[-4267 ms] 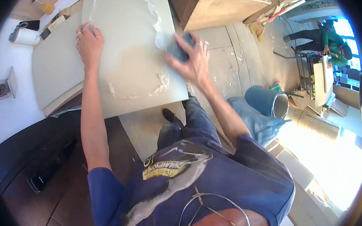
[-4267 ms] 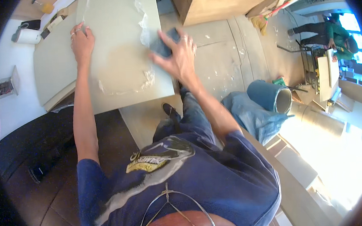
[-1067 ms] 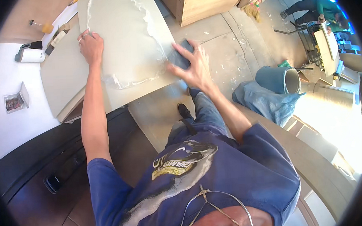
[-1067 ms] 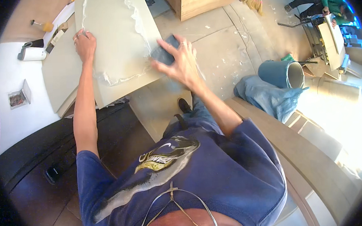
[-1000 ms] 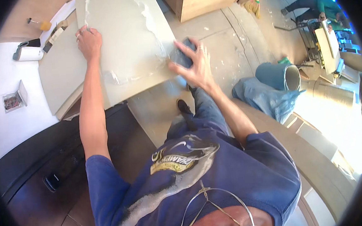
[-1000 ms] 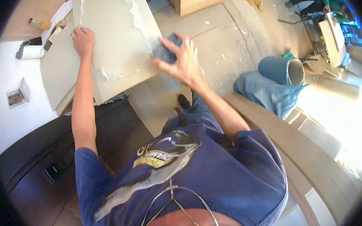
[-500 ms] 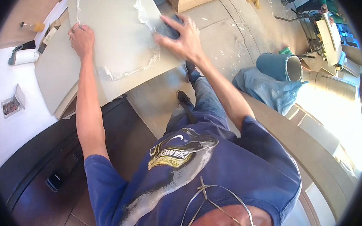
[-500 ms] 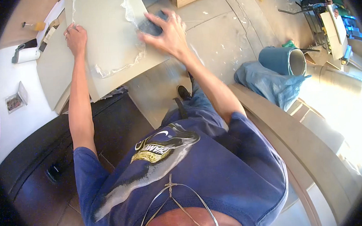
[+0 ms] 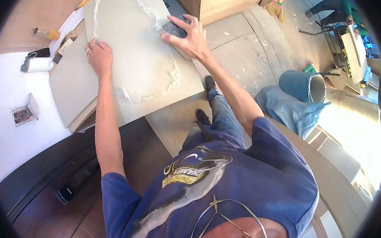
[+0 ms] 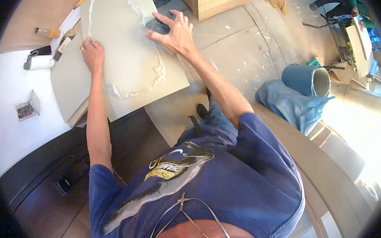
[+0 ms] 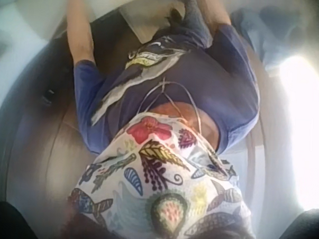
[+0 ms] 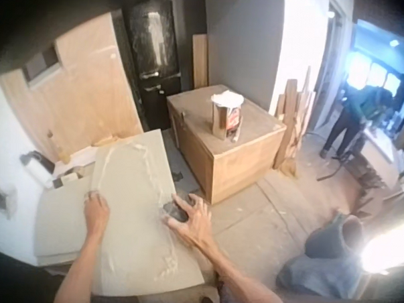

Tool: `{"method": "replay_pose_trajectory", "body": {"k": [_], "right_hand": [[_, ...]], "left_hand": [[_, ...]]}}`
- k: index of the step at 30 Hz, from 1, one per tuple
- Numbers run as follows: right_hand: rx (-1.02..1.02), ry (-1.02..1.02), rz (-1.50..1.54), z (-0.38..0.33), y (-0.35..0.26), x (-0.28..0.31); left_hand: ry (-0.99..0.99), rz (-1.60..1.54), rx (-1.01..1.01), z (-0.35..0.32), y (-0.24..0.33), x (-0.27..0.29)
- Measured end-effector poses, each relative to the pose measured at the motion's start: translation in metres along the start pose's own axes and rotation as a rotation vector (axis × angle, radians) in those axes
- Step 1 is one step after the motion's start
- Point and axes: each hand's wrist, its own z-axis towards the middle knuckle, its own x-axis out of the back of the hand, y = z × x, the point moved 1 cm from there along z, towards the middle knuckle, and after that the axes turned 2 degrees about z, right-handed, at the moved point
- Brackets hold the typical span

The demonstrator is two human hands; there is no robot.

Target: The person spreads a white adhesive substance onto a rectangular panel using a putty knife and a sanding block.

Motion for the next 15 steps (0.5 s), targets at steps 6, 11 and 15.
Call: {"method": "replay_pose_trajectory", "body": {"k": [6,11,15], "right_hand": [[-0.042,-0.146,0.066,-0.116,0.015,0.038],[-0.023,-0.154,0.140,-0.040,0.021,0.019],[0.110,-0.022,0.171,0.162,0.048,-0.060]], "left_hand": [[-0.048,-0.036,0.056,-0.002,0.010,0.006],[-0.040,-0.043,0.056,-0.003,0.008,0.009],[-0.038,-0.046,0.058,-0.003,0.010,0.009]]}}
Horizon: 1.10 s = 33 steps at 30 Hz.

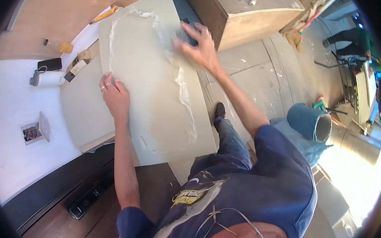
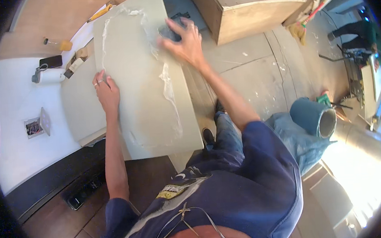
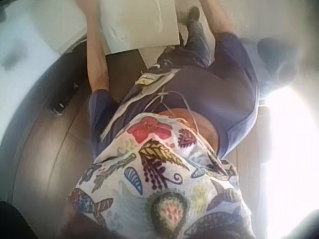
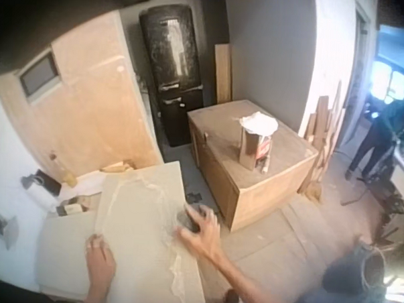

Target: The person spreads a white adhesive substance onto a rectangular panel using a putty knife and a sanding block.

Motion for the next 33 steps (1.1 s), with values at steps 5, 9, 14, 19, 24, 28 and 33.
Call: {"method": "replay_pose_trajectory", "body": {"k": [5,9,14,19,24,28,33], "right_hand": [[-0.111,-0.006,-0.207,0.225,0.038,-0.047],[-0.050,-0.025,-0.167,0.233,0.045,-0.057],[-0.013,-0.021,0.016,0.066,0.010,-0.016],[-0.039,0.022,-0.123,0.212,0.039,-0.049],[0.017,-0.014,-0.191,0.218,0.053,-0.062],[0.019,0.021,0.014,0.128,0.041,-0.042],[-0.057,0.051,-0.196,0.250,0.059,-0.054]], "left_hand": [[-0.031,-0.021,0.002,0.013,0.016,0.000],[-0.082,-0.072,0.115,0.008,0.021,0.006],[-0.073,-0.033,0.133,0.008,0.016,0.003],[-0.087,-0.073,0.110,0.016,0.019,0.001],[-0.080,-0.045,0.106,0.010,0.018,0.003],[-0.059,-0.026,0.088,0.011,0.014,0.003],[-0.071,-0.034,0.060,0.019,0.025,0.002]]}}
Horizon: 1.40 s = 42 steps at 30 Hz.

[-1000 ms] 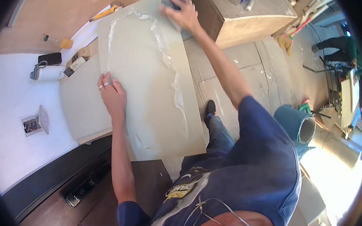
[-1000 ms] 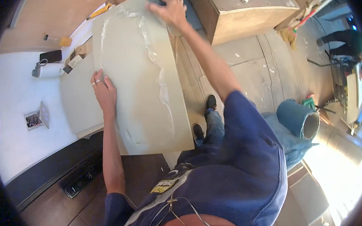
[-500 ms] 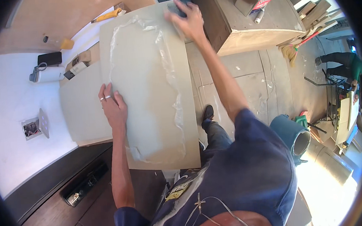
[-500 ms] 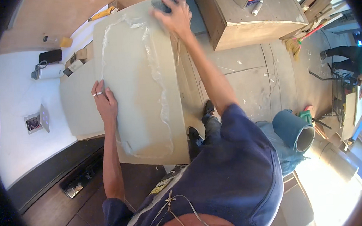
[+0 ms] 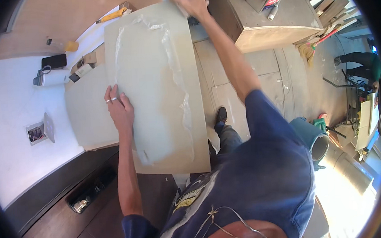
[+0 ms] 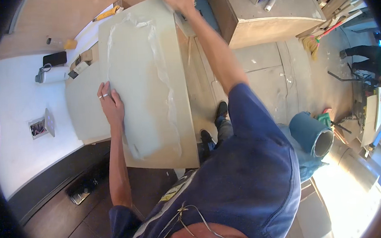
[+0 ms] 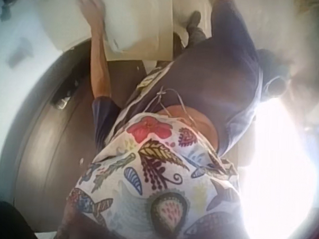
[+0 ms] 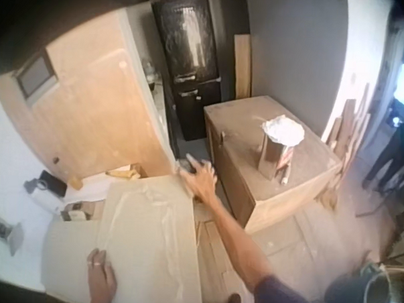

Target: The person spreads a white adhesive substance onto a rectangular panel using a putty knife and a sanding block.

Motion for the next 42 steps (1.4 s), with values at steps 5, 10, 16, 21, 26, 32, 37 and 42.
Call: {"method": "replay_pose_trajectory", "body": {"k": [5,10,16,21,26,32,37,42], "right_hand": [[0.144,-0.009,0.009,-0.063,-0.016,-0.002],[0.166,-0.032,-0.027,-0.088,-0.035,0.019],[-0.009,-0.240,-0.210,-0.037,-0.073,0.028],[0.197,-0.050,-0.059,-0.244,-0.050,0.082],[0.114,-0.146,-0.070,-0.387,-0.077,0.139],[-0.024,-0.126,-0.087,-0.275,-0.061,0.107],[0.105,-0.088,-0.141,-0.440,-0.075,0.149],[0.052,-0.107,-0.228,-0.525,-0.100,0.185]], "left_hand": [[0.001,0.003,0.064,-0.012,-0.008,0.002],[0.040,0.032,-0.022,-0.010,-0.013,0.000],[0.007,-0.004,0.008,-0.009,-0.013,0.000],[0.038,-0.007,-0.033,-0.012,-0.011,0.000],[0.119,0.036,-0.134,-0.020,-0.033,-0.006],[0.061,-0.003,-0.087,-0.012,-0.016,-0.005],[0.063,0.052,-0.075,-0.019,-0.033,0.000],[0.109,0.044,-0.102,-0.024,-0.037,-0.006]]}}
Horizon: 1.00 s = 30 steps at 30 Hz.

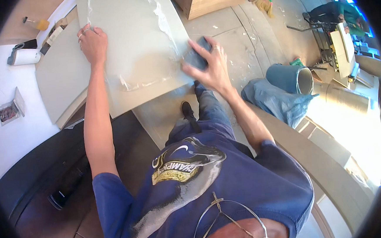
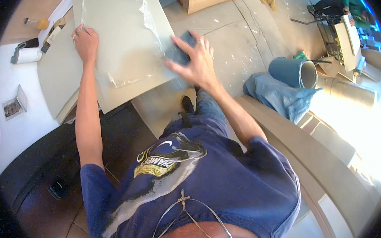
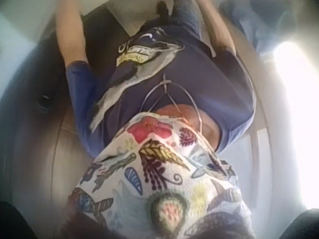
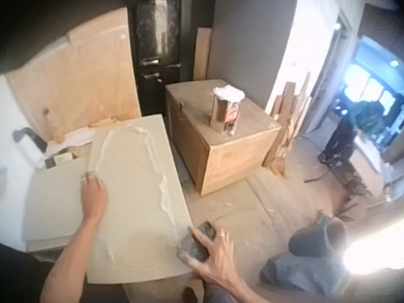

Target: The person spreads a white adhesive substance onto a rectangular panel using a putty knife and a sanding block.

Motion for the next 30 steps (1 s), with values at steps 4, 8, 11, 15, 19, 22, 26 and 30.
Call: {"method": "replay_pose_trajectory", "body": {"k": [4,8,11,15,19,22,26,30], "right_hand": [[-0.025,0.139,0.016,0.122,0.018,-0.030],[0.011,0.105,0.002,0.103,0.009,-0.046],[-0.013,0.041,-0.104,-0.001,-0.012,-0.012],[-0.040,0.062,-0.140,0.021,-0.009,-0.010],[-0.008,0.133,-0.079,0.080,0.003,-0.029],[0.050,0.105,-0.105,0.019,-0.002,-0.022],[-0.006,0.080,-0.083,-0.010,-0.012,-0.008],[-0.014,0.128,-0.095,0.056,0.000,-0.015]], "left_hand": [[-0.005,0.008,-0.033,0.008,0.015,-0.002],[-0.034,0.020,-0.041,0.007,-0.017,-0.002],[-0.007,-0.026,0.046,0.004,-0.011,-0.003],[0.019,-0.035,-0.001,0.005,0.002,-0.003],[-0.031,0.021,-0.039,0.011,-0.007,-0.010],[-0.051,-0.003,0.026,0.005,-0.012,-0.007],[0.040,-0.047,-0.038,0.006,-0.013,-0.006],[0.012,-0.064,-0.030,0.006,0.003,-0.008]]}}
